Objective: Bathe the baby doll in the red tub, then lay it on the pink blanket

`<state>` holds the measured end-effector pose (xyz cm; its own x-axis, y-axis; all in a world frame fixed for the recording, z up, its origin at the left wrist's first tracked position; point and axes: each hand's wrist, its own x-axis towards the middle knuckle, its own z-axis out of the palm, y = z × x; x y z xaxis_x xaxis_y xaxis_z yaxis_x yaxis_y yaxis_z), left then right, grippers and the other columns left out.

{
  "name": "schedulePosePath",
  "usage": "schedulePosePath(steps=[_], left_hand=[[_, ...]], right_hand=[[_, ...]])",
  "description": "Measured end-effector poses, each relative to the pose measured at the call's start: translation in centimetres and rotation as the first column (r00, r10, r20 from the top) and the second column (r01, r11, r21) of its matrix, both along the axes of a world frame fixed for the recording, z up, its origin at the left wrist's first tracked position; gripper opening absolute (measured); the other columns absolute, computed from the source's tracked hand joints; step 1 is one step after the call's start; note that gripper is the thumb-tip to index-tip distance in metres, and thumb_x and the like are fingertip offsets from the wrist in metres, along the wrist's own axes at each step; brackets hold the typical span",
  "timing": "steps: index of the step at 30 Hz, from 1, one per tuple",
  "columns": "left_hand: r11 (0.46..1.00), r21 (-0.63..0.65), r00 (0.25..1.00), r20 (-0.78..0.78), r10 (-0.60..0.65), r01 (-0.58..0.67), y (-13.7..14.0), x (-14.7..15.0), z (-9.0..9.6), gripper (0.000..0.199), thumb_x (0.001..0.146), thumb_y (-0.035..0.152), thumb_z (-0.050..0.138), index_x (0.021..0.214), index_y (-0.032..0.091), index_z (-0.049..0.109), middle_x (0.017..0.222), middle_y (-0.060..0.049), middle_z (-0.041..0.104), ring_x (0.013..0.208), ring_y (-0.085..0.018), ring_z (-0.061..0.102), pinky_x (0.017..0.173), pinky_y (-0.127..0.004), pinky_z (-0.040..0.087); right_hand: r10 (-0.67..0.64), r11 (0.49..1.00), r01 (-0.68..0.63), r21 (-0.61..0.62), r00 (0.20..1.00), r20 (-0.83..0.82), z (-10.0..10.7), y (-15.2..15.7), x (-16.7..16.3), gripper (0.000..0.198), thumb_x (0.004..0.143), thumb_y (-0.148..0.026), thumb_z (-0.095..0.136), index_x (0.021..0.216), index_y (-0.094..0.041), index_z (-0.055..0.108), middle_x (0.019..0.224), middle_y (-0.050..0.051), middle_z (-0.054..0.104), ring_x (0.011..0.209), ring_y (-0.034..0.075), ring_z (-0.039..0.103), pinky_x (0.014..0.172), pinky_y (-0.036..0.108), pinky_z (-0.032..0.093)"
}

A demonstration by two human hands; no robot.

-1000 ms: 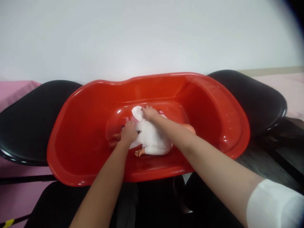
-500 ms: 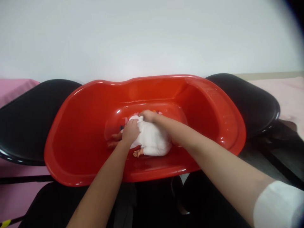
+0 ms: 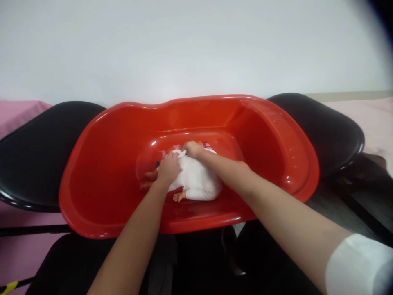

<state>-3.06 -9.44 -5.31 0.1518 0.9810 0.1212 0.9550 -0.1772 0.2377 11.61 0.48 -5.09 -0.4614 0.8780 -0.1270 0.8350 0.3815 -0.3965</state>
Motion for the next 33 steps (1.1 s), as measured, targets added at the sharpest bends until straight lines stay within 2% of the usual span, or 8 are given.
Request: schedulePosePath(steps=[5,9,13,17,21,24,30,33], left_hand=[[1.000,0.000,1.000,-0.017,0.026,-0.026,0.0,-0.2,-0.3,0.038,0.085,0.010,0.038,0.117,0.016,0.057,0.121,-0.011,0.059,0.113,-0.031,0.051,0.091,-0.045,0.044],[1.000,0.004,0.999,-0.050,-0.005,0.006,0.1,-0.7,-0.5,0.038,0.084,0.009,0.038,0.116,0.015,0.058,0.122,-0.013,0.059,0.114,-0.031,0.051,0.090,-0.045,0.044],[0.998,0.026,0.998,-0.038,-0.052,0.053,0.1,-0.9,-0.2,0.040,0.083,0.009,0.039,0.117,0.017,0.058,0.120,-0.012,0.059,0.112,-0.030,0.052,0.090,-0.044,0.043],[0.986,0.071,0.987,-0.074,-0.143,0.148,0.1,-1.0,1.0,0.038,0.085,0.012,0.038,0.117,0.017,0.059,0.116,-0.011,0.061,0.106,-0.028,0.053,0.088,-0.040,0.043],[0.981,0.048,0.977,-0.108,-0.183,0.189,0.1,-1.1,3.0,0.030,0.086,0.021,0.044,0.111,0.019,0.061,0.111,-0.010,0.063,0.100,-0.026,0.055,0.084,-0.037,0.043],[0.988,0.043,0.978,-0.156,-0.138,0.146,0.0,-1.2,4.6,0.030,0.089,0.032,0.045,0.109,0.018,0.061,0.111,-0.011,0.062,0.100,-0.028,0.056,0.079,-0.036,0.044],[0.997,-0.010,0.966,-0.244,-0.082,0.082,-0.7,-2.3,6.0,0.035,0.088,0.024,0.037,0.112,0.017,0.061,0.118,-0.012,0.061,0.106,-0.029,0.056,0.085,-0.037,0.044],[1.000,0.005,0.991,-0.133,0.007,-0.006,-1.6,-2.8,6.4,0.041,0.087,0.022,0.037,0.122,0.014,0.057,0.127,-0.014,0.057,0.116,-0.030,0.053,0.093,-0.039,0.043]], right_hand=[[0.069,0.994,-0.050,0.100,0.979,-0.191,-1.0,0.6,-0.1,0.035,0.074,-0.002,0.056,0.102,-0.014,0.073,0.110,0.008,0.071,0.099,0.014,0.063,0.090,0.020,0.043],[0.135,0.969,-0.065,0.240,0.947,-0.290,-0.2,0.8,0.8,0.029,0.068,-0.003,0.057,0.091,-0.012,0.074,0.101,0.009,0.073,0.096,0.016,0.064,0.091,0.024,0.044],[0.217,0.931,-0.005,0.365,0.811,-0.543,3.4,-1.3,4.2,0.030,0.067,-0.001,0.050,0.084,-0.014,0.072,0.095,0.006,0.072,0.092,0.015,0.065,0.089,0.028,0.046],[0.288,0.880,0.082,0.467,0.691,-0.663,9.6,-7.8,10.9,0.033,0.071,-0.003,0.045,0.086,-0.018,0.071,0.098,0.003,0.071,0.094,0.015,0.065,0.090,0.031,0.048],[0.141,0.834,0.302,0.462,0.693,-0.707,14.9,-17.2,19.3,0.038,0.068,-0.004,0.044,0.089,-0.021,0.070,0.103,0.002,0.070,0.100,0.017,0.063,0.092,0.034,0.048],[-0.094,0.735,0.551,0.395,0.660,-0.745,16.0,-24.0,25.3,0.037,0.068,-0.006,0.044,0.089,-0.023,0.069,0.105,0.002,0.070,0.101,0.017,0.063,0.092,0.034,0.049],[-0.518,0.501,0.858,0.114,0.402,-0.755,12.7,-34.5,32.5,0.036,0.067,-0.013,0.045,0.091,-0.023,0.070,0.103,0.002,0.070,0.097,0.018,0.063,0.088,0.031,0.049],[-0.643,0.394,0.918,-0.053,0.234,-0.729,9.8,-37.9,33.5,0.038,0.068,-0.020,0.046,0.098,-0.021,0.070,0.103,0.004,0.070,0.092,0.019,0.064,0.079,0.029,0.050]])
